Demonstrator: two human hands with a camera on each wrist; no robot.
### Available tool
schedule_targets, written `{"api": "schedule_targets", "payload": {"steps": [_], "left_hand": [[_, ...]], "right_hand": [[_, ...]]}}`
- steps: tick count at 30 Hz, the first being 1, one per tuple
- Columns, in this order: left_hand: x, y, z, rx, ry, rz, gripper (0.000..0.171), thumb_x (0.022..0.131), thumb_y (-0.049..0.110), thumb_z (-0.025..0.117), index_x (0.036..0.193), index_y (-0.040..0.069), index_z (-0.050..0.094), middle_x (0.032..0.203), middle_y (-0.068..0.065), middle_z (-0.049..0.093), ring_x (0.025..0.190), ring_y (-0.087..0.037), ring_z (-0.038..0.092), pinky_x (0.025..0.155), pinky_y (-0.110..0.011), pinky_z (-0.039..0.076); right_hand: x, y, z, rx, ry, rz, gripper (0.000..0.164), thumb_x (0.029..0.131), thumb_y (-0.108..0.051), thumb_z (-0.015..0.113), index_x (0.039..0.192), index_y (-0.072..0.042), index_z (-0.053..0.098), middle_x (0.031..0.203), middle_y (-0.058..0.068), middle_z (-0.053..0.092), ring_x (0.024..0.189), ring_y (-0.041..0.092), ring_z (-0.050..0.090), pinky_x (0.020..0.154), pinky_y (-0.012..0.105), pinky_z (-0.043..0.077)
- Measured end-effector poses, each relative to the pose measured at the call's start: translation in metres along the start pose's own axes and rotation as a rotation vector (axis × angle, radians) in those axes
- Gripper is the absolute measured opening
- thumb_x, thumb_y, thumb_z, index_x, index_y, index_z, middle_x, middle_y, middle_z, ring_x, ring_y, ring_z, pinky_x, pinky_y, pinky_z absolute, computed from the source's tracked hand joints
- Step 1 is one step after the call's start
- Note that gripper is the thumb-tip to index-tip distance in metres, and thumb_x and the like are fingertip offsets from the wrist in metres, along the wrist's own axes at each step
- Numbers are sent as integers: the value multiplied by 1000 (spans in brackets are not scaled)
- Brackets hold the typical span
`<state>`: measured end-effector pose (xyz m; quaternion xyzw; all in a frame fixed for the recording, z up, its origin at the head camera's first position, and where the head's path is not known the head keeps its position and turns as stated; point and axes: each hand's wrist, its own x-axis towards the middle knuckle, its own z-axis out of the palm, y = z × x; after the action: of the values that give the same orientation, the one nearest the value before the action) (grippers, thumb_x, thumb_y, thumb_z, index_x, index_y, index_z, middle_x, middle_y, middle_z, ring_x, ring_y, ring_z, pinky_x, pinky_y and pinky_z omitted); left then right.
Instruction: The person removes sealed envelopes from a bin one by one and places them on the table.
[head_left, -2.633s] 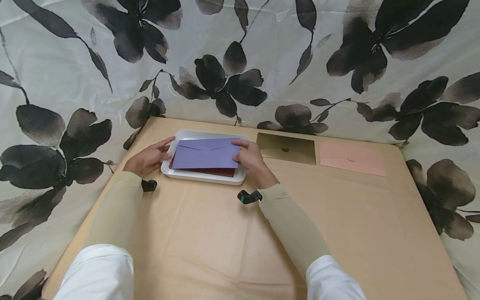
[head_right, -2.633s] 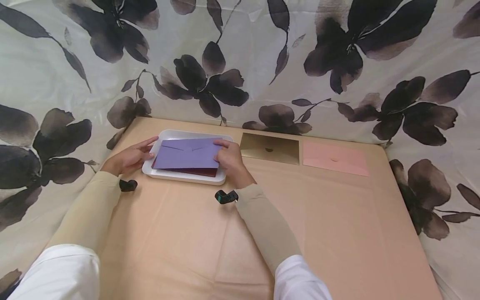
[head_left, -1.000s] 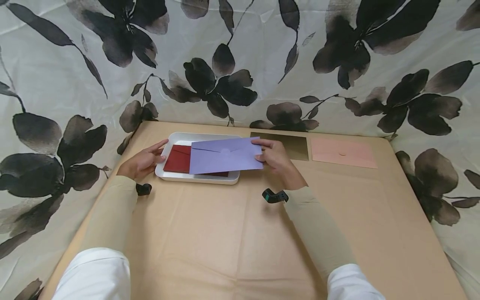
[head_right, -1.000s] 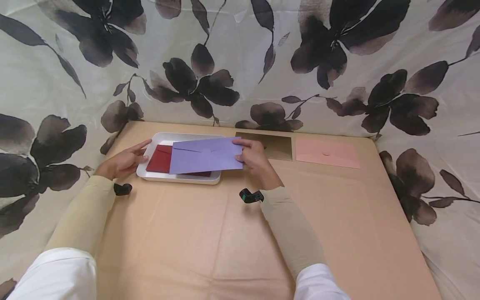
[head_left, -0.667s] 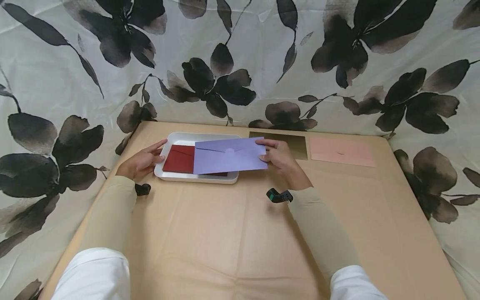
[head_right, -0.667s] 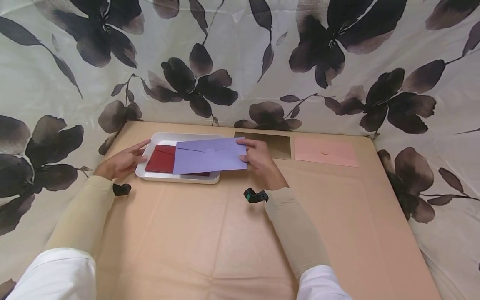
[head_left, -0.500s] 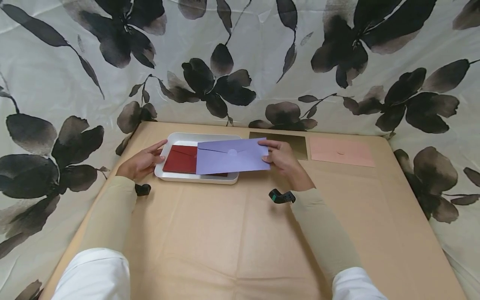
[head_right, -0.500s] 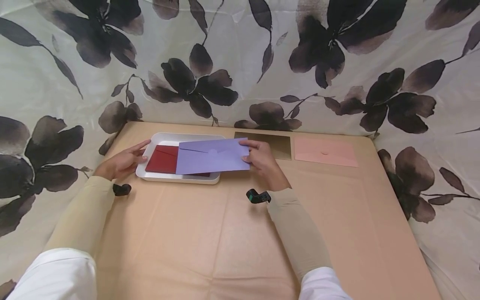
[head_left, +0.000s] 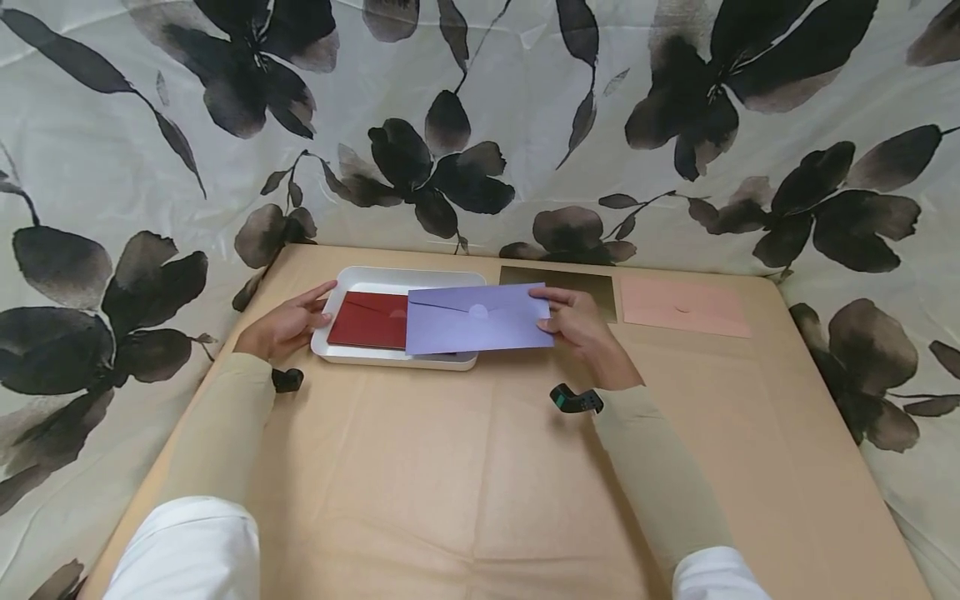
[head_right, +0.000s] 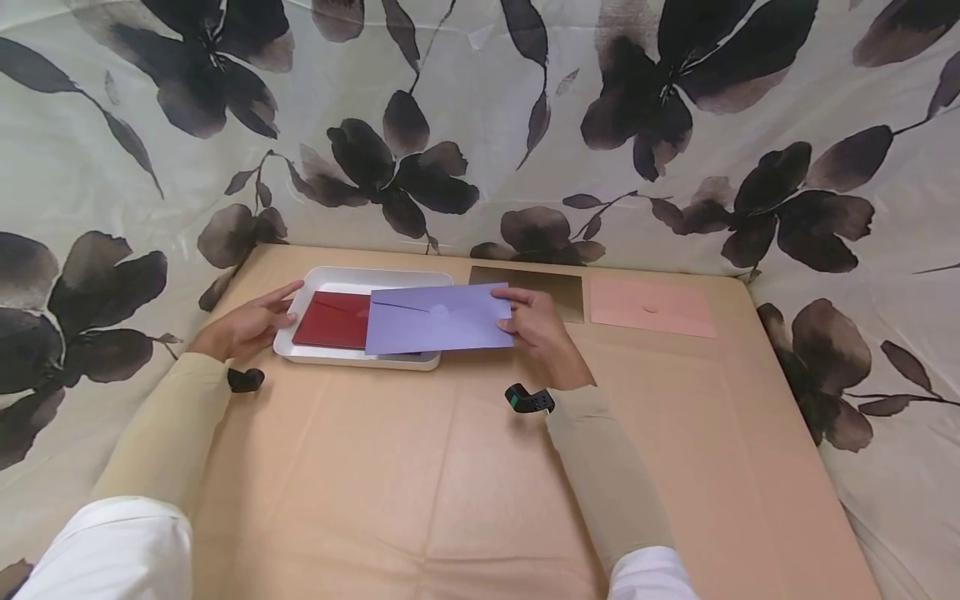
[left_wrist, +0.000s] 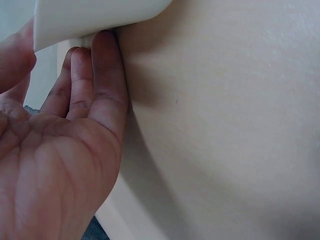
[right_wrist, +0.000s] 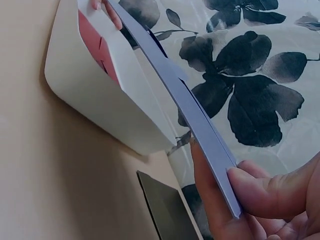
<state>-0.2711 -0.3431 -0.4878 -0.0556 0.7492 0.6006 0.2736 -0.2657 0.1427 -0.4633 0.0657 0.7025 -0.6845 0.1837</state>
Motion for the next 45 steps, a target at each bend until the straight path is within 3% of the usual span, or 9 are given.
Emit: {"api": "schedule_targets", "payload": {"steps": [15,25,33,42,45], "left_hand": [[-3,-4,-1,-17,19,-20,79,109,3,41,167,40,1,177,-10,-5,162,-40,11,127,-57,19],[-2,-4,0,-7,14,-16,79,109,3,40,167,39,-1,177,-10,-5,161,-40,11,127,-58,19],[-3,-2,2,-9,10,-20,80,109,4,41,167,38,-1,177,-11,-5,161,-41,12,127,-57,19],[-1,1,4,-12,9,-25,79,109,4,42,167,37,0,177,-11,-6,162,-41,11,127,-58,18],[-1,2,4,-12,14,-27,79,109,3,42,167,38,1,177,-11,-5,162,-41,11,127,-57,18]], "right_hand": [[-2,9,-21,-4,-14,15,59,95,17,56,148,-6,58,167,12,39,130,27,50,71,17,53],[-3,12,-38,-43,-14,5,59,95,15,58,150,-7,56,159,15,46,101,15,57,57,19,38],[-5,14,-52,-47,-2,22,61,94,17,57,151,-6,55,162,13,43,118,21,53,72,17,53],[-9,15,-70,-82,22,40,61,95,15,59,152,-7,54,163,13,41,104,16,52,57,18,36],[-10,17,-75,-88,24,47,61,95,14,59,152,-8,54,166,12,38,109,15,52,60,17,40]]}}
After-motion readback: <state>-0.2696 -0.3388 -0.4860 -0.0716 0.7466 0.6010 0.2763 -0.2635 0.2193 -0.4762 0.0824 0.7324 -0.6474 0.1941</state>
